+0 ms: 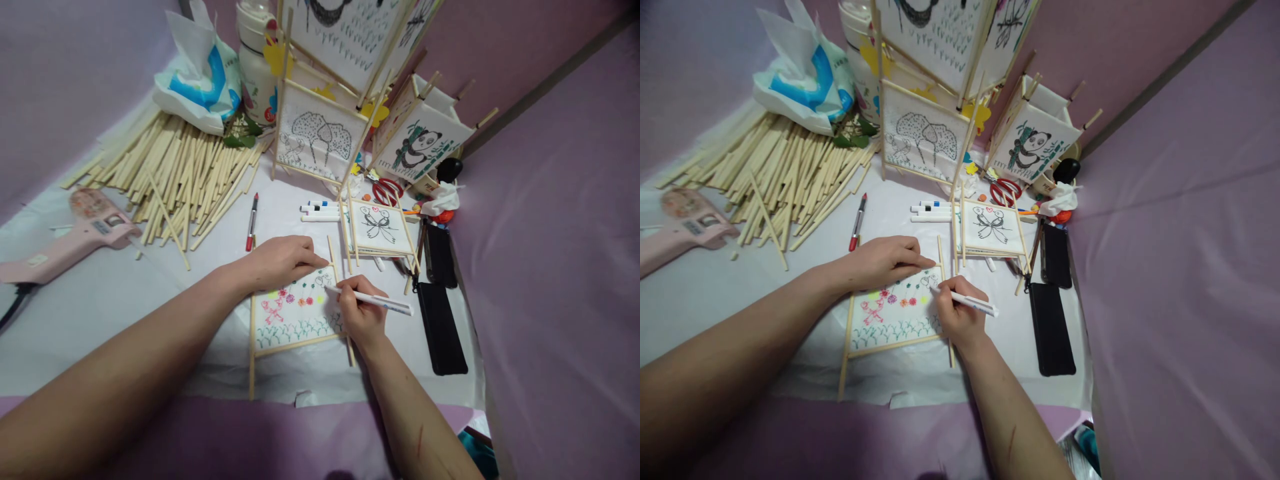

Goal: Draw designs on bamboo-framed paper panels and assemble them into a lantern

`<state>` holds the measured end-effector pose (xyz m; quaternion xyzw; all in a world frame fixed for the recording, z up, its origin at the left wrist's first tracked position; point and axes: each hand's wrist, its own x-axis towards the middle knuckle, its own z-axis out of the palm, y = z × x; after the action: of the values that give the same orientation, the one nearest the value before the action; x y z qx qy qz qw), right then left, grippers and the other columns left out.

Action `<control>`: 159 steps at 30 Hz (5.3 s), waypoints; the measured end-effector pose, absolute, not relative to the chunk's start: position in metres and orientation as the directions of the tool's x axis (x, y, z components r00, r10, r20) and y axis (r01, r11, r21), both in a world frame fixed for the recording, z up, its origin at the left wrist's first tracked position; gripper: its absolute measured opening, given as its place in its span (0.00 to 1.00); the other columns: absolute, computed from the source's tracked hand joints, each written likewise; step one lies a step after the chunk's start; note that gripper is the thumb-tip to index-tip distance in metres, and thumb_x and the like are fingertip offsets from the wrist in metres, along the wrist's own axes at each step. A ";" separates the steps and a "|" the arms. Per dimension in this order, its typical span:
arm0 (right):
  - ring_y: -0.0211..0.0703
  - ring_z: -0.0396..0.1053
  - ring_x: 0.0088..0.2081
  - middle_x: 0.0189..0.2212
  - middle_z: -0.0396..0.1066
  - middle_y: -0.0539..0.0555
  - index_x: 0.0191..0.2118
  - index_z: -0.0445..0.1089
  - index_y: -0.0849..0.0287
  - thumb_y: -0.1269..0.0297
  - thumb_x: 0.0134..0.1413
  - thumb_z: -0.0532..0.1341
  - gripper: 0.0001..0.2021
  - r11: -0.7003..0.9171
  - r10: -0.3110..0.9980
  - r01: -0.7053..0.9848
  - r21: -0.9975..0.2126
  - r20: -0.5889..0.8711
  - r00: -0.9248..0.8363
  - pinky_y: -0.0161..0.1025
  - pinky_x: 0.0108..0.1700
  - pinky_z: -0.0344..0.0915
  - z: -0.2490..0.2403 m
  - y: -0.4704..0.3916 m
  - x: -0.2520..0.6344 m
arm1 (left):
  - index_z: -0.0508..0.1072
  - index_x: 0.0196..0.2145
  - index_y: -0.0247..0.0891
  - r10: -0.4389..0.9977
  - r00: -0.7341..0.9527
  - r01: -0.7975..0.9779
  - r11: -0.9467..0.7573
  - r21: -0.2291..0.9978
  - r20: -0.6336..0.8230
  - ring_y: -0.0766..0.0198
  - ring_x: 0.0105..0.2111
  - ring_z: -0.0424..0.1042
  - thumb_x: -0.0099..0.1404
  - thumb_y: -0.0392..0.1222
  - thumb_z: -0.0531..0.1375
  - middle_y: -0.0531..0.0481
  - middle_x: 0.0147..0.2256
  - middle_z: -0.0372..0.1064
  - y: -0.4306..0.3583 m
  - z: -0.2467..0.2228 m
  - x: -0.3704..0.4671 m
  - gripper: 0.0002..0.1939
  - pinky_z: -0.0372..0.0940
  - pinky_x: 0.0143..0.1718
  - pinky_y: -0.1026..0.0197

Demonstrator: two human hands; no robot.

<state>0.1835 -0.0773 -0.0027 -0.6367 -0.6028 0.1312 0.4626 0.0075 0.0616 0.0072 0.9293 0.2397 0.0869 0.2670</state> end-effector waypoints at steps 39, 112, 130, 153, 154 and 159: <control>0.38 0.67 0.21 0.19 0.69 0.46 0.27 0.69 0.56 0.69 0.57 0.55 0.09 0.179 0.865 0.663 -0.727 0.438 0.247 0.36 0.26 0.62 -0.001 -0.077 0.184 | 0.78 0.52 0.52 0.489 0.872 0.394 -0.736 0.550 0.029 0.62 0.41 0.71 0.72 0.43 0.54 0.50 0.40 0.71 0.062 0.007 0.006 0.16 0.60 0.40 0.61; 0.34 0.59 0.18 0.16 0.63 0.45 0.25 0.68 0.57 0.70 0.55 0.55 0.10 0.196 0.867 0.653 -0.732 0.440 0.233 0.34 0.24 0.56 -0.001 -0.076 0.183 | 0.78 0.52 0.52 0.488 0.872 0.390 -0.736 0.553 0.036 0.62 0.41 0.71 0.72 0.43 0.54 0.50 0.40 0.71 0.062 0.008 0.006 0.16 0.60 0.39 0.62; 0.35 0.60 0.18 0.17 0.66 0.46 0.23 0.67 0.57 0.70 0.53 0.55 0.10 0.199 0.893 0.609 -0.768 0.398 0.210 0.34 0.23 0.57 -0.003 -0.078 0.184 | 0.78 0.52 0.52 0.491 0.871 0.401 -0.740 0.541 0.026 0.62 0.41 0.71 0.72 0.43 0.54 0.50 0.40 0.71 0.062 0.008 0.006 0.16 0.59 0.39 0.61; 0.35 0.60 0.18 0.16 0.65 0.45 0.24 0.68 0.57 0.69 0.53 0.55 0.10 0.178 0.892 0.632 -0.755 0.395 0.221 0.34 0.23 0.57 -0.001 -0.077 0.183 | 0.78 0.52 0.52 0.487 0.873 0.397 -0.745 0.537 0.031 0.62 0.41 0.71 0.72 0.42 0.54 0.50 0.40 0.71 0.061 0.010 0.007 0.17 0.59 0.39 0.62; 0.35 0.60 0.18 0.16 0.65 0.45 0.24 0.68 0.57 0.69 0.53 0.55 0.10 0.179 0.893 0.626 -0.759 0.393 0.220 0.34 0.23 0.57 -0.001 -0.077 0.183 | 0.78 0.52 0.52 0.487 0.873 0.396 -0.745 0.536 0.033 0.62 0.41 0.71 0.72 0.42 0.54 0.50 0.40 0.71 0.061 0.010 0.007 0.16 0.59 0.39 0.62; 0.35 0.61 0.18 0.16 0.66 0.45 0.24 0.69 0.57 0.69 0.54 0.55 0.10 0.188 0.903 0.613 -0.767 0.381 0.199 0.34 0.23 0.58 -0.002 -0.077 0.184 | 0.78 0.52 0.52 0.488 0.872 0.399 -0.745 0.534 0.030 0.62 0.40 0.71 0.72 0.43 0.54 0.50 0.39 0.71 0.061 0.009 0.007 0.16 0.59 0.38 0.61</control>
<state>0.1837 -0.0773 -0.0019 -0.6179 -0.6134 0.1553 0.4667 0.0071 0.0613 0.0086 0.9304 0.2385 0.0841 0.2653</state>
